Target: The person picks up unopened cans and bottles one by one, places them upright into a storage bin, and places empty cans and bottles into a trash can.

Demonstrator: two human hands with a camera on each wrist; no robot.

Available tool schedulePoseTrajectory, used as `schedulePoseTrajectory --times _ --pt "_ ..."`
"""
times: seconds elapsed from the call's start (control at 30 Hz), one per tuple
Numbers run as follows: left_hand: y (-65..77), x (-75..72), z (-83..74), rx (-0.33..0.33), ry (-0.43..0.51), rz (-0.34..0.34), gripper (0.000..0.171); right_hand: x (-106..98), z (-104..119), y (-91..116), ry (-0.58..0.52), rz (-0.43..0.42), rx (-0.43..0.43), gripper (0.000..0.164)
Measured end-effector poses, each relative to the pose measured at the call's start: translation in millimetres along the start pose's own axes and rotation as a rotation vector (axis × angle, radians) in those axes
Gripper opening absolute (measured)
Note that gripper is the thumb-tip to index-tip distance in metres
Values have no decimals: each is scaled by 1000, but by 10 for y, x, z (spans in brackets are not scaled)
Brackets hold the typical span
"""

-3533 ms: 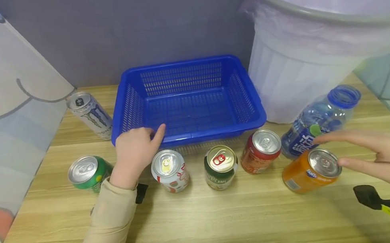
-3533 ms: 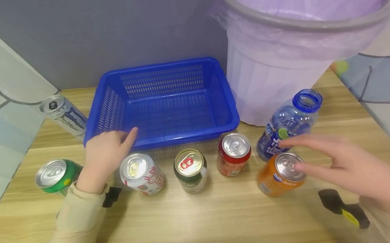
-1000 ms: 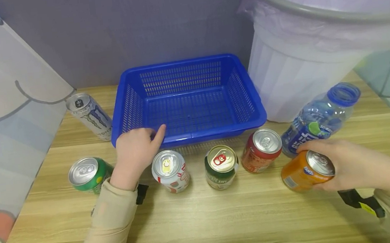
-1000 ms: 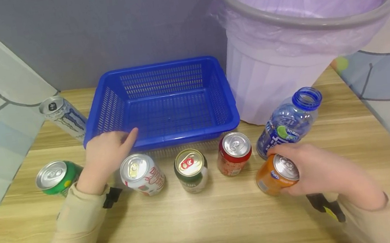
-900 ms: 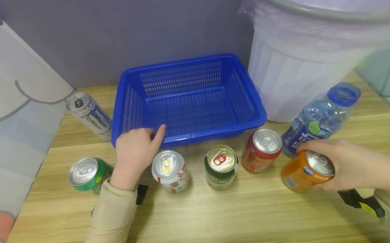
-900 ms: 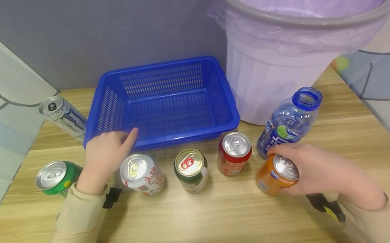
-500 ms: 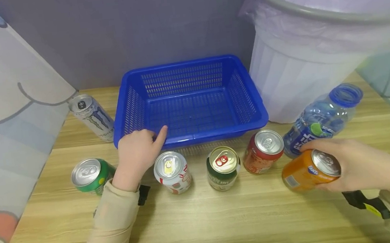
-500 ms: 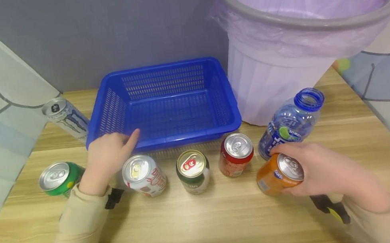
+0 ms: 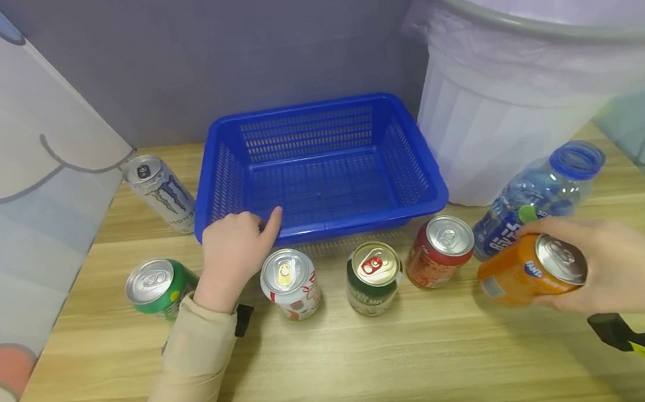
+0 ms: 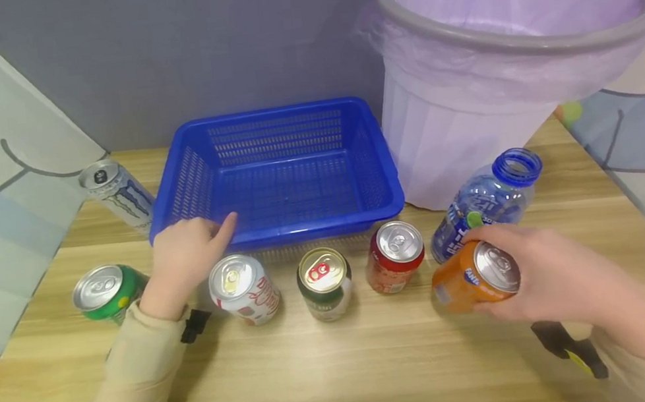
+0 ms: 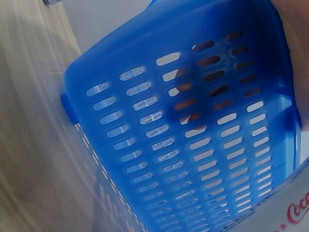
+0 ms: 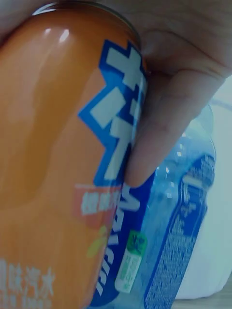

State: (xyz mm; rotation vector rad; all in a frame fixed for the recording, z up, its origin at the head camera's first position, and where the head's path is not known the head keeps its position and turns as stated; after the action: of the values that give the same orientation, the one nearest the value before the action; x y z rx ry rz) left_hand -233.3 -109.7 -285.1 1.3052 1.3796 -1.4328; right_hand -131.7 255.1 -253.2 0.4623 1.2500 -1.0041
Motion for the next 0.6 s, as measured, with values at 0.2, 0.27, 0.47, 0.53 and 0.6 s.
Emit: schedulePoseTrajectory --times 0.2,0.27,0.47,0.53,0.6 --pt "-17 1 -12 0 -2 2 61 -157 32 3 46 -15 34 87" --pt "-17 7 -11 -1 0 6 61 -220 54 -5 52 -20 30 88" --pt "-7 8 1 -7 0 5 61 -373 109 -60 25 -42 2 92" --pt "-5 1 1 -9 -2 0 61 -398 135 -88 24 -42 -20 93" --pt "-5 -3 -3 -9 -3 -2 61 -413 169 -119 27 -36 -42 93"
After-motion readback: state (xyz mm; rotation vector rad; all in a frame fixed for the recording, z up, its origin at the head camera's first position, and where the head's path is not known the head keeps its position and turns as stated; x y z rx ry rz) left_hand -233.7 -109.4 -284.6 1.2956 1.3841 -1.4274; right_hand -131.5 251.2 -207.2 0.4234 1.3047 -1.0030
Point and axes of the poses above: each hand's wrist, its own y-axis away from the middle knuckle, its own x-axis out of the palm, z = x × y, the point moved 10 cm from there along -y, towards the middle knuckle, and after that the axes turned 6 degrees about -y, right-handed, at the moved point
